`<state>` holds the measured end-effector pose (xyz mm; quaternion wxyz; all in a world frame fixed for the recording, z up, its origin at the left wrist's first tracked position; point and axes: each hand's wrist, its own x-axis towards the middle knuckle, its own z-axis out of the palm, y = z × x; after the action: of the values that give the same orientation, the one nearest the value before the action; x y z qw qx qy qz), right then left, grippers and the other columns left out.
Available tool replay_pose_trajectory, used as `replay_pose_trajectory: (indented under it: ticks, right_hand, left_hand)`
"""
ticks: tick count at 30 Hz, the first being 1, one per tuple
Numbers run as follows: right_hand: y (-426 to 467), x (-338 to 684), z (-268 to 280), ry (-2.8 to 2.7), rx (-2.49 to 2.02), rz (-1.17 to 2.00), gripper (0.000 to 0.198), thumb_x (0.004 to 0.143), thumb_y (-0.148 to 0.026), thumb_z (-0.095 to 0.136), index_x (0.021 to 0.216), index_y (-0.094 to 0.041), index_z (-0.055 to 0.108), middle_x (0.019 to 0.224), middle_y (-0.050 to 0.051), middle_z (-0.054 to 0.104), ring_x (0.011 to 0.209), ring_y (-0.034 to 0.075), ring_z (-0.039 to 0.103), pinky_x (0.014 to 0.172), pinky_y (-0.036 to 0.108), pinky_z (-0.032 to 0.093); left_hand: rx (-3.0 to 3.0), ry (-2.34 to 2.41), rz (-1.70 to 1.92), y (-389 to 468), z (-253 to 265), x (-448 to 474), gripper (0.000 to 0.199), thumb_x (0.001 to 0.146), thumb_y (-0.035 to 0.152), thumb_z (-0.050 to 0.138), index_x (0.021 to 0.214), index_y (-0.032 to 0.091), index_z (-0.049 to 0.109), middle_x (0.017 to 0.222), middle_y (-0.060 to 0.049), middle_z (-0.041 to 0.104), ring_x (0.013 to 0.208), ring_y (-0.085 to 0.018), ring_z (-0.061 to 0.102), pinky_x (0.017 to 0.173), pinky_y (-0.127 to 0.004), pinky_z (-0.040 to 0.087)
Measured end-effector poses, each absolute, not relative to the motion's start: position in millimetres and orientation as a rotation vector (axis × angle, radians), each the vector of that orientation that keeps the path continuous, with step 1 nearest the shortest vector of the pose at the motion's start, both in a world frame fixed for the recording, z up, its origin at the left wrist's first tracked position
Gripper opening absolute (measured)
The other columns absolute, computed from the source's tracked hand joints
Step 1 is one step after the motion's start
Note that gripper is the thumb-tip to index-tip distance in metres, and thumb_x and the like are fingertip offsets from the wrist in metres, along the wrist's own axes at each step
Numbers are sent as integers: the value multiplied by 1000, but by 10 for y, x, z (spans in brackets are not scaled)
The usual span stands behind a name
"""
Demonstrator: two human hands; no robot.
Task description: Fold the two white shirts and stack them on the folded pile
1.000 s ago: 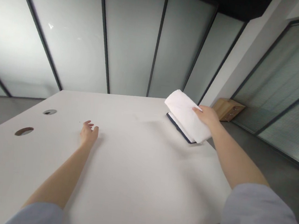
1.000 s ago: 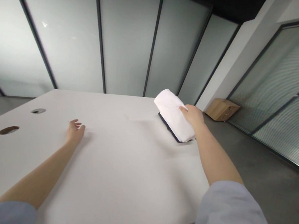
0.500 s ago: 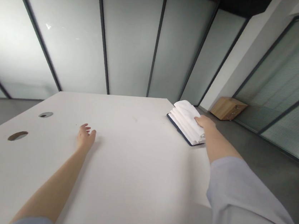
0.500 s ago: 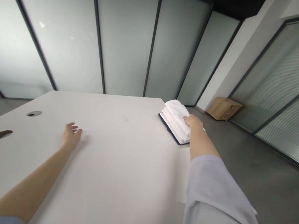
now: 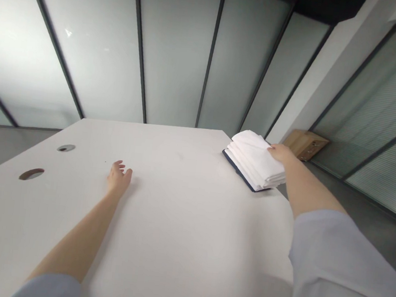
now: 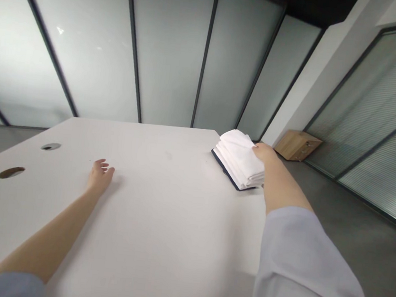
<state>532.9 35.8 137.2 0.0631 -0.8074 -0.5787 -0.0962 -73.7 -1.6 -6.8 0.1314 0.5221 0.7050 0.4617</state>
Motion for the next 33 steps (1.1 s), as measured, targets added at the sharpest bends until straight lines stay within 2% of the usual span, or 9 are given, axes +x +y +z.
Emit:
replay_pose_trajectory:
  ticks: [7, 11, 16, 20, 24, 26, 29, 31, 33]
  right_hand:
    - [177, 5174, 1098, -1579, -2620, -219, 43, 93, -33, 42, 126, -12, 60, 125, 21, 61, 110, 30, 61, 84, 37, 47]
    - [122, 5053, 1265, -1575, -2428, -404, 48, 91, -34, 46, 133, -14, 53, 130, 19, 57, 116, 33, 54, 92, 40, 43]
    - [192, 4529, 1460, -1747, -2107, -435, 44, 91, -28, 45, 130, -10, 54, 127, 20, 57, 117, 32, 51, 98, 40, 37]
    - [158, 3736, 1039, -1925, -1917, -368, 42, 91, -29, 44, 130, -16, 55, 130, 14, 57, 121, 32, 47, 102, 42, 36]
    - [13, 2905, 386, -2212, -1821, -175, 47, 91, -35, 46, 133, -17, 54, 136, 13, 54, 124, 31, 46, 105, 41, 33]
    - [-42, 2607, 145, -2242, -1841, -113, 51, 93, -40, 42, 138, -17, 49, 143, 14, 48, 131, 31, 40, 108, 42, 31]
    - [-88, 2372, -46, -2312, -1839, -15, 58, 96, -48, 34, 144, -16, 43, 150, 15, 39, 139, 30, 31, 112, 41, 25]
    - [-114, 2332, -88, -2373, -1828, 26, 63, 96, -54, 30, 147, -17, 38, 154, 15, 32, 142, 31, 26, 114, 42, 21]
    - [-144, 2342, -93, -2395, -1858, 50, 68, 94, -60, 27, 149, -20, 34, 157, 13, 26, 144, 33, 20, 115, 46, 18]
  left_hand:
    - [1540, 2060, 1302, -5, -92, -749, 45, 79, 28, 52, 122, 18, 47, 118, -12, 62, 102, -24, 63, 94, -42, 48]
    - [1592, 2078, 1232, 12, -111, -741, 38, 80, 27, 51, 118, 20, 51, 117, -11, 62, 104, -24, 62, 94, -41, 47]
    - [1706, 2109, 1150, -22, -70, -685, 38, 81, 24, 51, 119, 20, 52, 119, -10, 62, 107, -24, 61, 95, -39, 46]
    - [1911, 2158, 1010, -87, -3, -614, 35, 84, 25, 50, 118, 20, 57, 122, -10, 60, 115, -24, 56, 101, -38, 42]
    - [2159, 2132, 792, -143, 21, -545, 38, 87, 30, 49, 122, 20, 59, 131, -10, 56, 123, -25, 50, 106, -38, 38]
    - [2266, 2095, 643, -158, 5, -515, 46, 89, 35, 48, 132, 20, 54, 141, -10, 49, 131, -26, 43, 109, -39, 34]
    - [2343, 2042, 388, -168, -34, -480, 66, 90, 43, 47, 148, 16, 33, 155, -13, 31, 142, -28, 27, 115, -42, 24]
    - [2352, 2023, 272, -175, -53, -464, 74, 92, 49, 42, 153, 13, 21, 159, -15, 21, 146, -30, 18, 117, -44, 20]
    - [2357, 2019, 203, -187, -56, -451, 76, 93, 55, 36, 154, 15, 17, 160, -15, 17, 147, -31, 14, 117, -45, 17]
